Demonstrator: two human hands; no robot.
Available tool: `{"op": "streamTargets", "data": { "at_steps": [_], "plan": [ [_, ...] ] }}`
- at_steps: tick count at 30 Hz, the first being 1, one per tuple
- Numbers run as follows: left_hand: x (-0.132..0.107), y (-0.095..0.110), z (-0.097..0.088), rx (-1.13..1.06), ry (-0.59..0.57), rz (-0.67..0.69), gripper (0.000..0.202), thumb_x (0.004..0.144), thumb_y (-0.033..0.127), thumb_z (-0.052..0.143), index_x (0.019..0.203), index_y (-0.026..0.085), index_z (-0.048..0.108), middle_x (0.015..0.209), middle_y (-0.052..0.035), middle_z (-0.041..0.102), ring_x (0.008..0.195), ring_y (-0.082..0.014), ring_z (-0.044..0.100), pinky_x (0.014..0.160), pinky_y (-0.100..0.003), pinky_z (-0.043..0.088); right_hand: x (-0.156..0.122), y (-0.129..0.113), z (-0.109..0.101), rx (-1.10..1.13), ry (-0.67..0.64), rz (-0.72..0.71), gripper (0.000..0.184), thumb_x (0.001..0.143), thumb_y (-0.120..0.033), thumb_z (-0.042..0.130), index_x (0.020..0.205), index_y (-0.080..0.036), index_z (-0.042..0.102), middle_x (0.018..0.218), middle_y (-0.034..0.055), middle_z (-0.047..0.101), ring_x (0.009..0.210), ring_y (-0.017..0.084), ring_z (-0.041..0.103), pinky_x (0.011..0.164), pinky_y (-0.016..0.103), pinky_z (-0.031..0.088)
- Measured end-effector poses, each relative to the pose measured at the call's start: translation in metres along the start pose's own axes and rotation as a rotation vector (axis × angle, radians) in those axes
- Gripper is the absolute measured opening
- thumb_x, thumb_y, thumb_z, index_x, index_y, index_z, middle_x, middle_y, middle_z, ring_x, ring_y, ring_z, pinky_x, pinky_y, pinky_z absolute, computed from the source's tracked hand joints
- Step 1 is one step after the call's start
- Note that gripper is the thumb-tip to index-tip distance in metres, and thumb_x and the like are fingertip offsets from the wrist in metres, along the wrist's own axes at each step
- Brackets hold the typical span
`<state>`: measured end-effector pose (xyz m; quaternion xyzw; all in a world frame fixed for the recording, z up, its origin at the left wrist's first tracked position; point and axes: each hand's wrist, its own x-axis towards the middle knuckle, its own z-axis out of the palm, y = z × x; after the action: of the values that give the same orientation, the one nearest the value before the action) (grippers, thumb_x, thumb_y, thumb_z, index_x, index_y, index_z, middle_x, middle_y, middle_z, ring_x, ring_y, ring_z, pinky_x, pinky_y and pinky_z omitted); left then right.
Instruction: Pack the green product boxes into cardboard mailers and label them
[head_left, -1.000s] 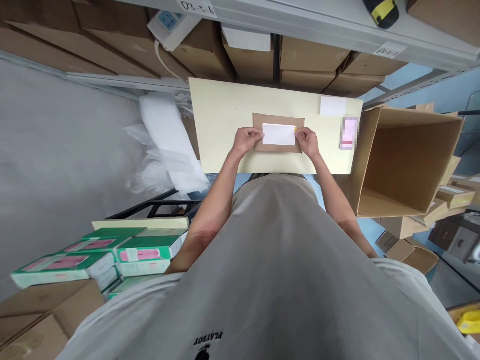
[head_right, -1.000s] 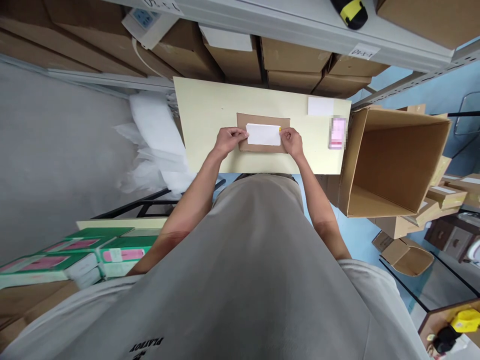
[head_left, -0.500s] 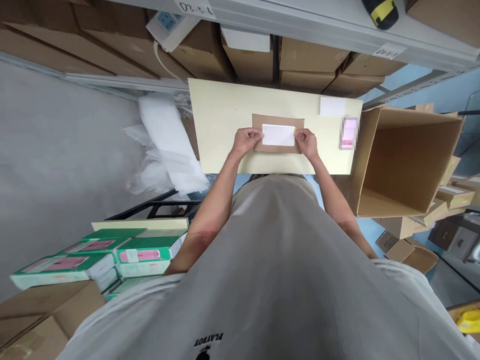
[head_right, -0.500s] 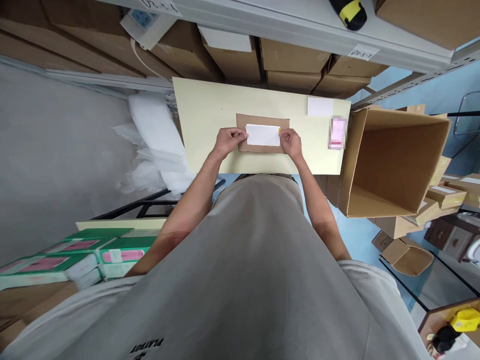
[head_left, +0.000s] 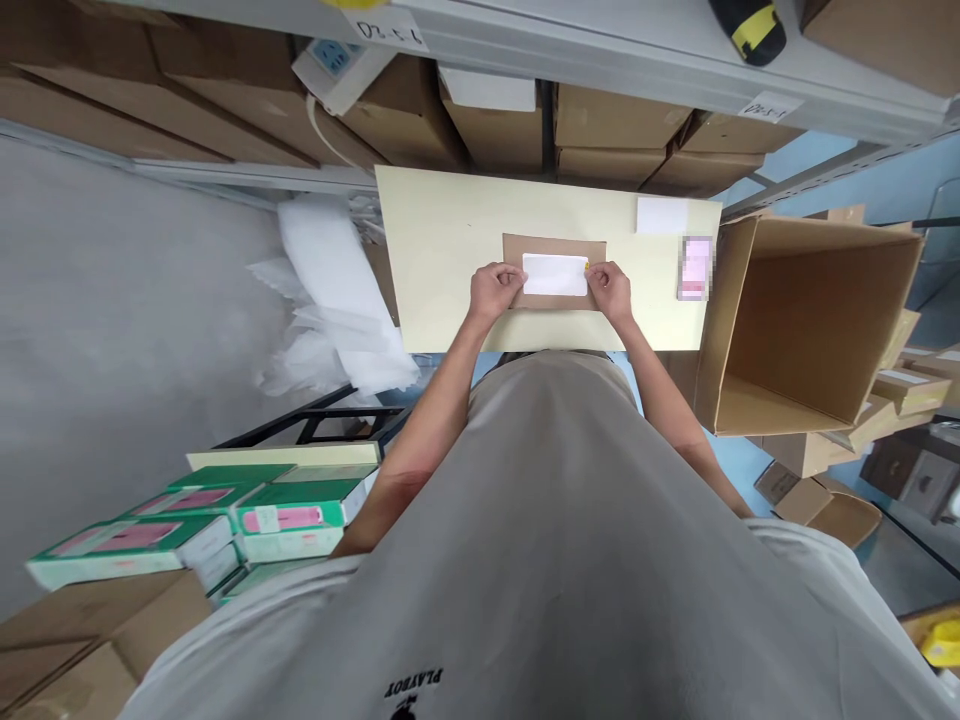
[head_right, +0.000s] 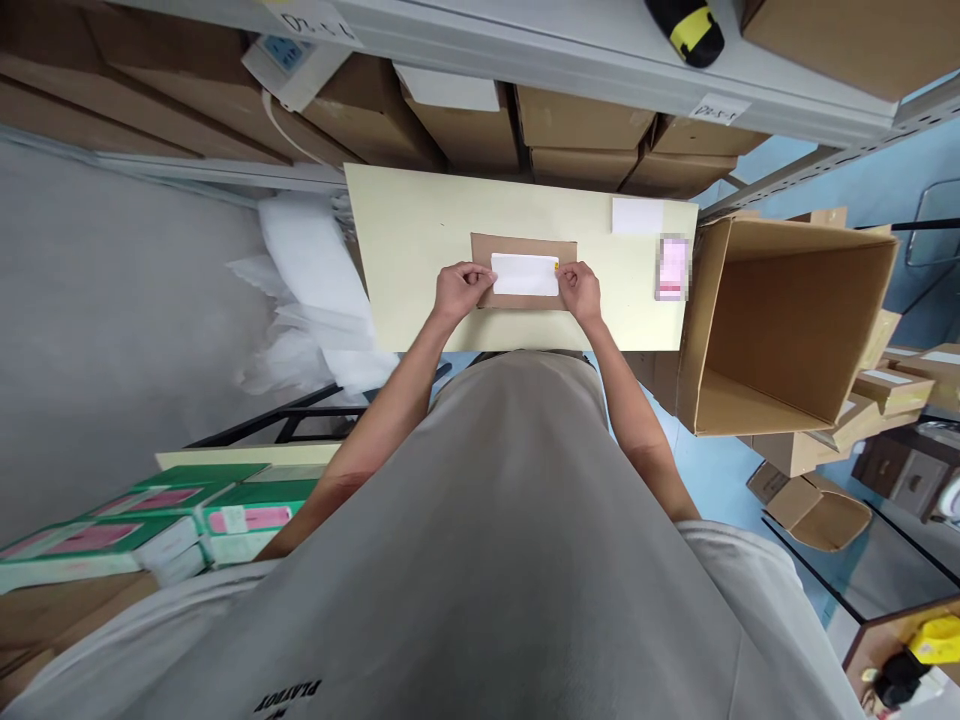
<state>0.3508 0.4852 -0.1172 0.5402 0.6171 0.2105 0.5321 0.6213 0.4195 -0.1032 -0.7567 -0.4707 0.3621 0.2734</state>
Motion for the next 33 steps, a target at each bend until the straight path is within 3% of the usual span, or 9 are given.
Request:
{"op": "streamTargets", "data": {
  "at_steps": [4, 9, 16, 20, 22, 25, 27, 29, 33],
  "plan": [
    [-0.009, 0.007, 0.006, 0.137, 0.029, 0.034, 0.021, 0.085, 0.038, 0.09, 0.093, 0.023, 0.079, 0.082, -0.0019, 0.063, 0.084, -0.023, 0.06, 0.088, -0.037, 0.05, -0.002, -0.001, 0.004, -0.076, -0.003, -0.013, 0.016, 0.097, -0.04, 0.079, 0.097, -0.026, 0.072, 0.097, 0.0033, 0.069, 0.094, 0.024, 0.065, 0.098, 0.042, 0.059],
    [-0.013, 0.013, 0.021, 0.324, 0.108, 0.065, 0.044, 0.076, 0.044, 0.103, 0.101, 0.025, 0.072, 0.112, -0.0117, 0.074, 0.116, -0.0365, 0.064, 0.103, -0.046, 0.051, 0.002, 0.0, 0.016, -0.191, 0.052, -0.014, 0.037, 0.089, -0.051, 0.092, 0.099, -0.027, 0.067, 0.1, 0.006, 0.07, 0.105, 0.03, 0.065, 0.106, 0.049, 0.057],
    [0.002, 0.007, 0.025, 0.221, 0.186, -0.016, 0.044, 0.092, 0.054, 0.087, 0.076, 0.028, 0.056, 0.082, -0.0055, 0.07, 0.092, -0.0296, 0.066, 0.083, -0.039, 0.046, 0.014, -0.001, 0.027, -0.182, 0.117, 0.075, 0.038, 0.106, -0.057, 0.073, 0.084, -0.03, 0.056, 0.095, 0.0054, 0.074, 0.098, 0.028, 0.069, 0.102, 0.045, 0.058],
    [0.01, 0.009, 0.024, 0.194, 0.227, -0.081, 0.043, 0.099, 0.057, 0.078, 0.075, 0.028, 0.057, 0.08, -0.0062, 0.07, 0.096, -0.0309, 0.069, 0.086, -0.039, 0.047, 0.015, -0.011, 0.023, -0.238, 0.12, 0.216, 0.037, 0.111, -0.057, 0.066, 0.087, -0.029, 0.06, 0.099, 0.0089, 0.076, 0.103, 0.033, 0.074, 0.106, 0.051, 0.058],
    [0.006, 0.014, 0.026, 0.225, 0.211, -0.046, 0.036, 0.104, 0.058, 0.071, 0.086, 0.028, 0.067, 0.094, -0.011, 0.077, 0.108, -0.0352, 0.072, 0.095, -0.044, 0.051, 0.011, -0.018, 0.023, -0.25, 0.125, 0.235, 0.034, 0.115, -0.055, 0.057, 0.099, -0.027, 0.066, 0.108, 0.0137, 0.078, 0.114, 0.036, 0.074, 0.112, 0.057, 0.056],
    [-0.013, 0.022, 0.038, 0.317, 0.062, 0.199, 0.049, 0.113, 0.059, 0.051, 0.133, 0.022, 0.077, 0.145, -0.0209, 0.075, 0.144, -0.0414, 0.064, 0.123, -0.054, 0.045, -0.004, -0.028, 0.027, -0.303, 0.022, -0.016, 0.04, 0.119, -0.044, 0.044, 0.134, -0.02, 0.072, 0.149, 0.0224, 0.073, 0.147, 0.039, 0.063, 0.13, 0.061, 0.045],
    [-0.029, 0.024, 0.047, 0.372, -0.136, 0.385, 0.068, 0.115, 0.058, 0.038, 0.164, 0.017, 0.061, 0.175, -0.0205, 0.057, 0.167, -0.0404, 0.047, 0.139, -0.057, 0.03, -0.019, -0.032, 0.033, -0.365, -0.116, -0.205, 0.053, 0.118, -0.037, 0.037, 0.159, -0.015, 0.063, 0.175, 0.0208, 0.056, 0.167, 0.035, 0.047, 0.141, 0.058, 0.033],
    [-0.041, 0.02, 0.051, 0.409, -0.272, 0.453, 0.08, 0.115, 0.061, 0.03, 0.179, 0.015, 0.045, 0.188, -0.0162, 0.041, 0.179, -0.0358, 0.03, 0.147, -0.055, 0.016, -0.033, -0.033, 0.036, -0.43, -0.225, -0.287, 0.063, 0.119, -0.035, 0.032, 0.175, -0.012, 0.049, 0.188, 0.0164, 0.041, 0.178, 0.029, 0.032, 0.147, 0.052, 0.022],
    [-0.046, 0.007, 0.038, 0.469, -0.269, 0.383, 0.089, 0.113, 0.071, 0.028, 0.185, 0.018, 0.034, 0.193, -0.011, 0.029, 0.183, -0.0321, 0.017, 0.15, -0.054, 0.0, -0.044, -0.028, 0.033, -0.511, -0.223, -0.226, 0.071, 0.12, -0.042, 0.03, 0.184, -0.011, 0.034, 0.193, 0.0149, 0.029, 0.182, 0.028, 0.022, 0.15, 0.053, 0.013]
  ]
}}
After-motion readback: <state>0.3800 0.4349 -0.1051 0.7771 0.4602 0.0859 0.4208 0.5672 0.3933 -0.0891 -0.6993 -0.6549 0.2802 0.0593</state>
